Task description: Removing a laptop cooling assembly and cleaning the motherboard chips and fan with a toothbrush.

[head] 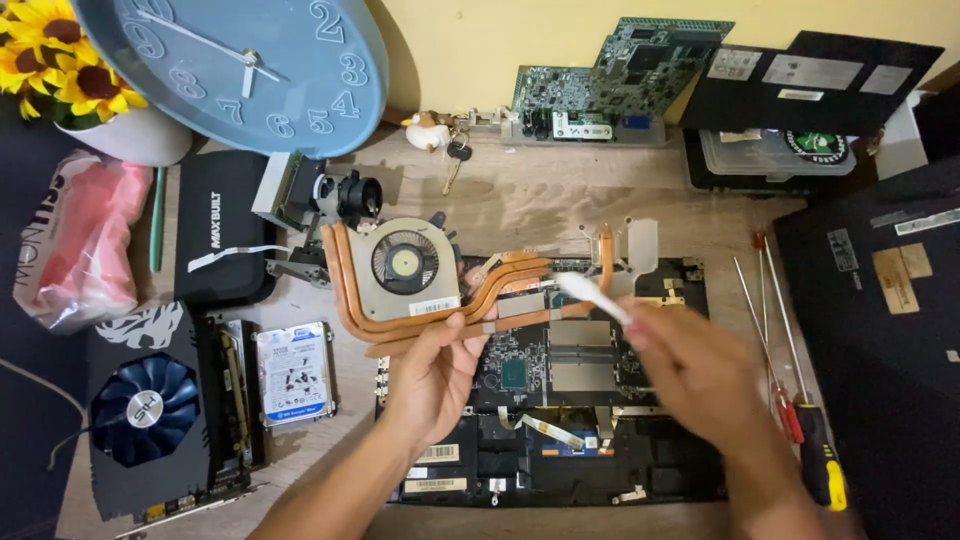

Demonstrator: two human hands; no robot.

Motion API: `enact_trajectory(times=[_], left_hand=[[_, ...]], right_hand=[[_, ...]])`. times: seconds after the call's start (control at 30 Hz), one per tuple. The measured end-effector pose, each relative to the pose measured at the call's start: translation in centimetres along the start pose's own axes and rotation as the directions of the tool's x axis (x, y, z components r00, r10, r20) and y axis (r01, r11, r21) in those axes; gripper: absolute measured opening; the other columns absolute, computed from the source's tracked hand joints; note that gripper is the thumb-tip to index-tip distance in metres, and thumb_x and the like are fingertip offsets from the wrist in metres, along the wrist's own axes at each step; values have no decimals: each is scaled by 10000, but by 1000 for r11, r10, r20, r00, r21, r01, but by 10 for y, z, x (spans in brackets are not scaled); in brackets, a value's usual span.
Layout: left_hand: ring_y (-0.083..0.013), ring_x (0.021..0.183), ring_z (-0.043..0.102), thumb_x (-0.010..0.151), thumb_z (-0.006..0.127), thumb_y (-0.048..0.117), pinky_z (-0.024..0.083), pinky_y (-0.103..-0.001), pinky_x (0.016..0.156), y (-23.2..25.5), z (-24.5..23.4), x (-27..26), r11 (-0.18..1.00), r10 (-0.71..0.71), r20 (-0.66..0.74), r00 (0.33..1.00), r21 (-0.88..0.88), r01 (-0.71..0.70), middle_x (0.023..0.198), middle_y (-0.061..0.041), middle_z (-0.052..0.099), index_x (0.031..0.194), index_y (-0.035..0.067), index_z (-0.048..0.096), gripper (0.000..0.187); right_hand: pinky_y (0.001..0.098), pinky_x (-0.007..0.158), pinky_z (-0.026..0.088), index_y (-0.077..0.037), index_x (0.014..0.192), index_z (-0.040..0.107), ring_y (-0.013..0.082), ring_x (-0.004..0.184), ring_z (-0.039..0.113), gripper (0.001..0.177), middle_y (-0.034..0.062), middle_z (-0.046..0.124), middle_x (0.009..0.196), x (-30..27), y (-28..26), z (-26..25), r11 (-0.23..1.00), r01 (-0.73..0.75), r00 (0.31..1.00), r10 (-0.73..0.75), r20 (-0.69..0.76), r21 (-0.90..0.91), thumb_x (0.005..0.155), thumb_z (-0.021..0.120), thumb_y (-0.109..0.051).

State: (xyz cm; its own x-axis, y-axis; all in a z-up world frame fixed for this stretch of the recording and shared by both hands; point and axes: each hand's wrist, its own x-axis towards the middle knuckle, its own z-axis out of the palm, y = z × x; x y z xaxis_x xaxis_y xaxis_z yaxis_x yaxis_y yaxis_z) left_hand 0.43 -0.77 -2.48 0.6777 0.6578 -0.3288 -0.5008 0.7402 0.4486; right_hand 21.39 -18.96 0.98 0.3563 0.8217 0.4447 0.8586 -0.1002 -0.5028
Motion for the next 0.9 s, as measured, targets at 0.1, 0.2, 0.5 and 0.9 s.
enact_trajectory(times=[0.1, 0.2, 0.5, 0.9], left_hand=[[-261, 1113, 681, 955, 607, 21, 542, -391, 1048, -4, 0, -2, 998, 63, 143, 988, -8, -62, 1264, -180, 687, 1349, -68, 577, 404], [-320, 1398, 502, 1021, 575, 113, 400, -544, 1202, -7, 2, -5, 997, 48, 298, 953, 47, -65, 1461, -211, 560, 1381, -56, 554, 399], [-242, 1107, 674, 1000, 522, 94, 331, -631, 1231, -15, -9, -10, 998, -35, 253, 967, -44, 48, 573, 42, 624, 677, 98, 645, 346], [-244, 1185, 641, 960, 576, -3, 346, -653, 1213, -21, -13, -6, 992, 15, 276, 961, -122, 19, 909, -45, 778, 1345, -49, 572, 388]], right_hand=[[149, 449, 522, -99, 1443, 533, 105, 616, 601, 513, 72, 706, 851, -2, 4, 21, 972, 216, 970, -225, 96, 97, 970, 661, 52], [256, 597, 414, -121, 1485, 529, 143, 672, 463, 514, 35, 543, 882, 1, -11, 31, 981, 192, 981, -192, 24, 26, 1016, 645, 57], [160, 353, 399, -80, 1480, 509, 74, 514, 463, 474, 42, 615, 797, -3, -20, 37, 971, 221, 975, -220, 18, -96, 1041, 611, 66], [114, 225, 402, -24, 1368, 612, 57, 401, 508, 303, 62, 661, 726, 7, -53, 38, 904, 306, 949, -264, 174, -298, 1073, 544, -29]])
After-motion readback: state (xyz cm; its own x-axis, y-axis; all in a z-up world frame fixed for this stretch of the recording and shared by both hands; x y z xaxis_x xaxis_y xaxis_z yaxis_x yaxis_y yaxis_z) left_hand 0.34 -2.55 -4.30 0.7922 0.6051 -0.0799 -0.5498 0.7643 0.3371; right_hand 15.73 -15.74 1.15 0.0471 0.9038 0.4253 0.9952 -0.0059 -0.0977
